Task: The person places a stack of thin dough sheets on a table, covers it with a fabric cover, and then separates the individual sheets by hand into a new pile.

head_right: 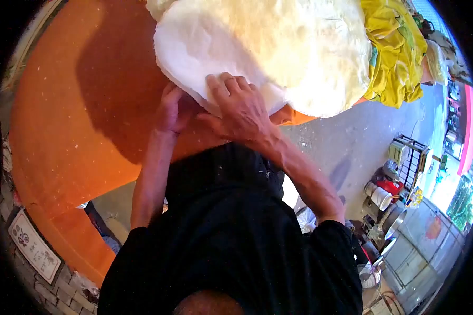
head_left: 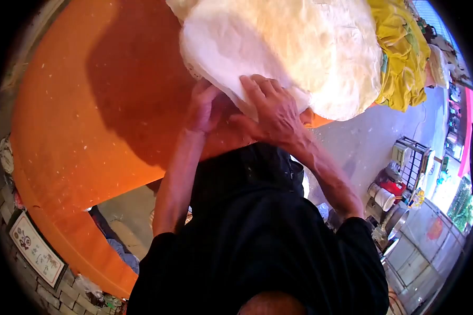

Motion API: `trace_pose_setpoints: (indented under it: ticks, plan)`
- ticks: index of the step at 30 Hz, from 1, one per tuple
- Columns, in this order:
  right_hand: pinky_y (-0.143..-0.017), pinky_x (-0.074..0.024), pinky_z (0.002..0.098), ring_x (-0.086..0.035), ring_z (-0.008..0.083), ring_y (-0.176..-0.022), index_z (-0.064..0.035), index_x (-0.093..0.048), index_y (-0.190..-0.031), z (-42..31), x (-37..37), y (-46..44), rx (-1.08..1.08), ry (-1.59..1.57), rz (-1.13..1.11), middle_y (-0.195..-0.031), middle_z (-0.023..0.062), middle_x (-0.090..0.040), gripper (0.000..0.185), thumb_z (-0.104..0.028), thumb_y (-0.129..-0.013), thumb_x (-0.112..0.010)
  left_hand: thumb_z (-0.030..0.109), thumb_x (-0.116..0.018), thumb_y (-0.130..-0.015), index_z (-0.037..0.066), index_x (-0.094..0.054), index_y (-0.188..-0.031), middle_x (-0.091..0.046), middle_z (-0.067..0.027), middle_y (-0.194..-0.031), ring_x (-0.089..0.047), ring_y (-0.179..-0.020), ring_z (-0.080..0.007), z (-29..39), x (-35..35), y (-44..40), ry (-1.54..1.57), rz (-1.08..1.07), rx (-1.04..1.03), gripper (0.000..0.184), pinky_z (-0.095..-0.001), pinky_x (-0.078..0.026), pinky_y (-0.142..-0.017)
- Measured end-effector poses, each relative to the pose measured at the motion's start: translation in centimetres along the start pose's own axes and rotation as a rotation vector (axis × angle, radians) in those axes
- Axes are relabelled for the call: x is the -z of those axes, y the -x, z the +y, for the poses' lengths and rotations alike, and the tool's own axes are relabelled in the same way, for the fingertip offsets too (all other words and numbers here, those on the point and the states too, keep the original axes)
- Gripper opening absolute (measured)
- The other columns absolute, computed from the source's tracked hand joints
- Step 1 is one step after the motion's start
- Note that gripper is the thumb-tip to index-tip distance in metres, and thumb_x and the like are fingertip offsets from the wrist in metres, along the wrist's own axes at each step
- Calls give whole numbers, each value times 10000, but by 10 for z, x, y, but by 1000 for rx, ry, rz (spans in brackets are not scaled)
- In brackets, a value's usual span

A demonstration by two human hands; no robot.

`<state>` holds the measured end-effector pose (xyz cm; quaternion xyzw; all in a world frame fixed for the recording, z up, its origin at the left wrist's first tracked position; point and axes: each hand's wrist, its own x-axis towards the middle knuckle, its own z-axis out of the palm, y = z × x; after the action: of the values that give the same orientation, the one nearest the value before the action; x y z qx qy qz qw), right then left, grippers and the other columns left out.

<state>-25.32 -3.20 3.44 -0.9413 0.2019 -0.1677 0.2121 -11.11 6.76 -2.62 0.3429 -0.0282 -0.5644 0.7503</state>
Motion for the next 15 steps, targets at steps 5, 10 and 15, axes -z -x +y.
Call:
trace_pose_setpoints:
  ticks: [5,10,15]
  plan:
    - [-777,-521,440,-631,373,-939,-28,-622,-1123,3,-7,2,-85,34,57,-1049,186,-654,470,-288,-748,-735,88,-543,-910,-25,-550,-1215,-615,-101,-1158,-591,-1065,-191,2,9,-5,-68,32,-49,325,-335,-483,-916]
    - [-739,-517,457,-647,376,-878,-42,-639,-1042,8,-29,0,-144,170,-63,-1010,174,-668,336,-228,-767,-690,43,-526,-908,-24,-553,-1208,-617,-107,-1151,-602,-1037,-197,-19,2,-11,-146,207,-152,309,-345,-494,-901]
    - [-692,-523,452,-663,341,-832,-93,-663,-959,28,7,-20,-152,274,-302,-874,158,-681,210,-218,-790,-661,35,-584,-881,-1,-556,-1211,-623,-97,-1141,-617,-1027,-204,-19,20,-12,-80,208,-14,332,-343,-537,-864]
